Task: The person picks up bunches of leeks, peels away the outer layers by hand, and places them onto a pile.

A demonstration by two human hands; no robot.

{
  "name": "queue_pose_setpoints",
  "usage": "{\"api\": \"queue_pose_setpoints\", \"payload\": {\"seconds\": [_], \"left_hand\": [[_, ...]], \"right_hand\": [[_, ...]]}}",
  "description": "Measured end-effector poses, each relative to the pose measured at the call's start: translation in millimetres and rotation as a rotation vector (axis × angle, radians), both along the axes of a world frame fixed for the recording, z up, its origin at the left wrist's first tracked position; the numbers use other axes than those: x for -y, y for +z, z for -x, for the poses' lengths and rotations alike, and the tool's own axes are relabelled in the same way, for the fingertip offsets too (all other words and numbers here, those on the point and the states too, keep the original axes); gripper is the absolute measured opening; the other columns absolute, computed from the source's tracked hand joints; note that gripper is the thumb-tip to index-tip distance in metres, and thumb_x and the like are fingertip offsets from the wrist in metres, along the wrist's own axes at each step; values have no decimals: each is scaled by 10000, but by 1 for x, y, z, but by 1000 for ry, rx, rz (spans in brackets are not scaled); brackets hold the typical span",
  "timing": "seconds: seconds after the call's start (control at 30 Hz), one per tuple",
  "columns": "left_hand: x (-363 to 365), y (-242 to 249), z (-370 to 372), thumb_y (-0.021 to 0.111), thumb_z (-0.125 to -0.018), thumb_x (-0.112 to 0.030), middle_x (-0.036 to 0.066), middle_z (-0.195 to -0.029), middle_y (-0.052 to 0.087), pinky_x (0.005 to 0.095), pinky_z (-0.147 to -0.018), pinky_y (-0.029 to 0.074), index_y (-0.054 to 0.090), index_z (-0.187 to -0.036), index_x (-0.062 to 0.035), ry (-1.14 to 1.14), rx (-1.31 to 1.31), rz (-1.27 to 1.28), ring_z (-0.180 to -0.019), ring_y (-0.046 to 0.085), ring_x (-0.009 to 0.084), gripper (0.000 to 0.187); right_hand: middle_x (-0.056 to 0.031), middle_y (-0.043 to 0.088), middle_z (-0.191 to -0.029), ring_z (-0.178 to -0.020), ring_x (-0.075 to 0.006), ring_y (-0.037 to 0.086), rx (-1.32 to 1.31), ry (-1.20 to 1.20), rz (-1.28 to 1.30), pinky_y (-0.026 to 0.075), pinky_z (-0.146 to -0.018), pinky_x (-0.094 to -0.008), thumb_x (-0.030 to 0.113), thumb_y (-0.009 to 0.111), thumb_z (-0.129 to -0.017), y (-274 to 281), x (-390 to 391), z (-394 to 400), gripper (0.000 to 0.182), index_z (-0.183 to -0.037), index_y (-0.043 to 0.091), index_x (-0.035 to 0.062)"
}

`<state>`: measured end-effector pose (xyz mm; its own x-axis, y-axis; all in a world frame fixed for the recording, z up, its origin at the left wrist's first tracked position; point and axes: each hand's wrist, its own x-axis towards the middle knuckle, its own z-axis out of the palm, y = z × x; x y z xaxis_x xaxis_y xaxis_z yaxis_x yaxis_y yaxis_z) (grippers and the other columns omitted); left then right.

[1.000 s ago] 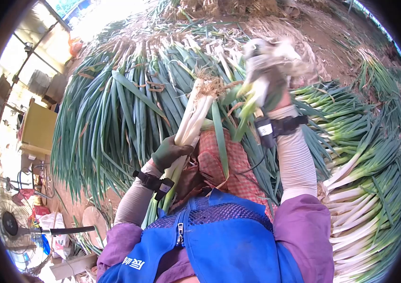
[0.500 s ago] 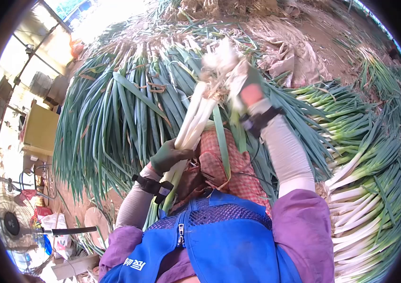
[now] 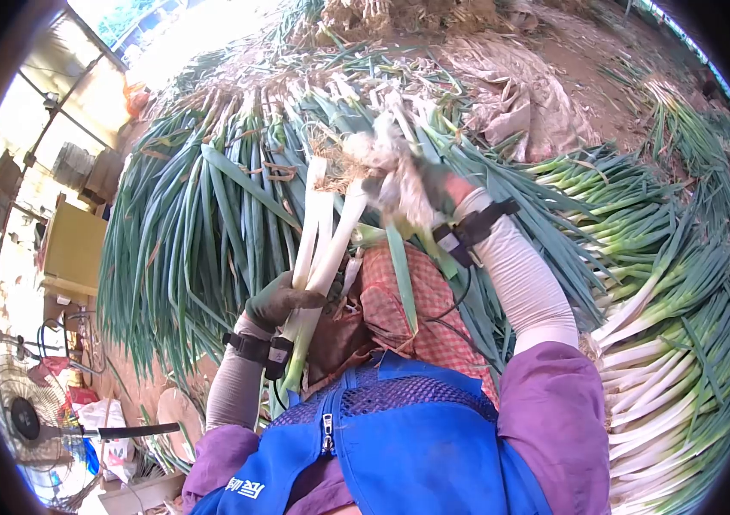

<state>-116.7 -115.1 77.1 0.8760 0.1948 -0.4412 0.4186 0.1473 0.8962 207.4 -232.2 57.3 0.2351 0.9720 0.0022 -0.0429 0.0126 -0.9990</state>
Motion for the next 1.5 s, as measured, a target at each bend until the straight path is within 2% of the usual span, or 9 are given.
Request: {"api": "queue_pose_setpoints", "payload": {"seconds": [0.1, 0.2, 0.47, 0.6, 0.67, 0.73, 1.07, 1.27, 1.5], "left_hand": [[1, 9, 5, 744, -729, -185, 27, -915, 640, 292, -747, 478, 634, -1076, -17, 8, 11, 33, -827, 597, 135, 401], [-2, 5, 9, 749, -720, -190, 29, -934, 643, 287, -767, 474, 635, -1088, -18, 4, 19, 9, -842, 598, 137, 422], [2, 2, 20, 770, -725, -225, 34, -1021, 647, 274, -847, 460, 626, -1152, -6, -61, 21, 33, -945, 595, 134, 501], [-21, -31, 75, 752, -733, -151, 40, -1014, 651, 287, -830, 480, 604, -1180, -5, 137, -10, 4, -916, 606, 144, 493], [-21, -22, 69, 746, -720, -131, 57, -888, 664, 297, -734, 504, 636, -1065, -6, 288, -24, 90, -775, 620, 147, 384], [-30, -25, 63, 749, -717, -136, 54, -892, 665, 300, -737, 502, 651, -1028, -12, 263, -139, -69, -789, 623, 148, 350], [-33, -47, 61, 749, -723, -156, 69, -892, 685, 307, -776, 514, 654, -990, 1, 170, -47, 0, -832, 650, 160, 324], [-36, -62, 60, 736, -743, -117, 49, -928, 662, 288, -762, 509, 611, -1108, 10, 155, -4, 29, -831, 623, 141, 406], [-35, -66, 60, 766, -728, -124, 55, -923, 664, 302, -746, 511, 630, -1067, 9, 204, -38, 50, -819, 620, 144, 389]], "right_hand": [[-95, 581, -1252, -1057, -192, 592, 91, 37, -237, 479, -930, -329, 183, 359, -1027, -27, -9, 28, 347, -1316, 470, 27], [-68, 598, -1176, -999, -190, 596, -94, 24, -27, 494, -852, -328, 181, 423, -996, -27, -4, -3, 343, -1309, 478, 51], [-69, 593, -1104, -942, -198, 596, 1102, -590, 269, 500, -808, -325, 176, 452, -965, 76, 27, -131, 309, -1239, 489, 39], [-69, 590, -1068, -913, -202, 596, 1392, -934, 472, 503, -787, -323, 174, 467, -949, 131, 128, -206, 293, -1204, 495, 33], [-69, 588, -1050, -899, -204, 595, 1423, -1016, 597, 505, -776, -322, 173, 475, -941, 137, 175, -218, 285, -1187, 498, 30], [-70, 587, -1032, -884, -206, 595, 1413, -1050, 720, 507, -765, -321, 172, 482, -933, 128, 215, -222, 278, -1170, 500, 27], [-71, 580, -943, -812, -216, 595, 1123, -947, 1122, 515, -711, -317, 166, 519, -894, 10, 300, -149, 244, -1082, 514, 12], [-72, 576, -889, -769, -222, 595, 1216, -929, 995, 519, -678, -315, 163, 541, -870, 33, 212, -175, 227, -1030, 523, 3], [-72, 571, -826, -719, -229, 595, 1660, -773, 58, 525, -641, -312, 159, 567, -843, 215, -124, -166, 212, -969, 532, -8]]}}
